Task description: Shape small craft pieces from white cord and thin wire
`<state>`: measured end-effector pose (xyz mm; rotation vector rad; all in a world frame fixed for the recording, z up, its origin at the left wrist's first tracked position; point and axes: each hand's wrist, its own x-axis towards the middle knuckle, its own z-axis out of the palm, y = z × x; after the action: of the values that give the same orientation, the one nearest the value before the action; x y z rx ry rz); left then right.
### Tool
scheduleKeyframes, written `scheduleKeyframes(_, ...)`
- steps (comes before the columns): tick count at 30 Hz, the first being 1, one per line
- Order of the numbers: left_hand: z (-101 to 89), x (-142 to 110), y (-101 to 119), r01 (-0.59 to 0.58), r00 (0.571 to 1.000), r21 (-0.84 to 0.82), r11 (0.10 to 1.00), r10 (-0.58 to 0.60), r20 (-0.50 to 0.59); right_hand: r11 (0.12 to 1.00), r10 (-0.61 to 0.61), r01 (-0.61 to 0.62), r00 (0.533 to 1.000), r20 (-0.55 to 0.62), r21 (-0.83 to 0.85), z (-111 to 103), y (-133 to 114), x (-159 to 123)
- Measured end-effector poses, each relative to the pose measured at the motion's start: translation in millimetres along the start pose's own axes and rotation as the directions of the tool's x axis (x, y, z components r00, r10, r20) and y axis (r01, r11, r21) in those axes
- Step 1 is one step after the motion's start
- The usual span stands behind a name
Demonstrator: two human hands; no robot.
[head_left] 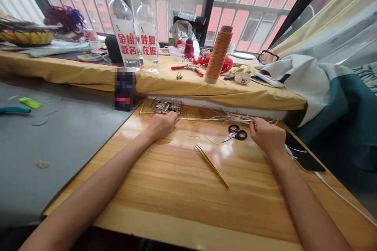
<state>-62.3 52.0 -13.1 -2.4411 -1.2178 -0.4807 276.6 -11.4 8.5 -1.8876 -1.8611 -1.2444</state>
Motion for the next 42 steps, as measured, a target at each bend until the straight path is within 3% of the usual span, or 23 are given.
scheduleKeyframes(5,1.5,-0.2,-1.8,-0.037,0.999,-0.007,0.999,0.037,-0.025,0.998,-0.008,0.004,0.998,-0.069,-0.057,-1.8,1.8,-0.9)
scheduleKeyframes(10,0.1,-2.3,-1.7,-0.085,0.990,-0.023,0.996,0.082,-0.118,0.998,-0.061,0.057,0.987,-0.148,-0.027,-5.8,-6.9,0.8)
scheduleKeyframes(19,-9.4,0.1,5.5,-0.057,0.964,0.038,0.998,0.065,-0.257,0.955,-0.225,0.267,0.935,-0.273,0.130,-26.0,-26.6,8.0)
scheduleKeyframes(25,-17.6,-0.3,36.4,-0.171,0.962,-0.140,0.975,0.134,-0.239,0.895,-0.292,0.378,0.898,-0.328,0.236,-34.0,-34.3,8.1)
scheduleKeyframes(29,-20.5,-3.1,45.4,-0.207,0.977,-0.185,0.961,0.192,-0.098,0.872,-0.306,0.412,0.881,-0.360,0.266,-39.0,-34.4,9.2)
scheduleKeyframes(32,-23.1,-4.2,43.2,-0.219,0.976,-0.200,0.955,0.216,-0.037,0.872,-0.308,0.414,0.878,-0.366,0.260,-39.8,-34.2,9.7)
scheduleKeyframes(38,-27.3,-4.8,44.0,-0.356,0.934,-0.224,0.907,0.350,-0.067,0.932,-0.269,0.319,0.927,-0.260,0.171,-32.4,-38.9,9.5)
scheduleKeyframes(42,-25.4,-4.5,48.0,-0.276,0.961,-0.296,0.914,0.267,-0.072,0.966,-0.149,0.189,0.965,-0.215,0.175,-31.5,-53.0,5.8)
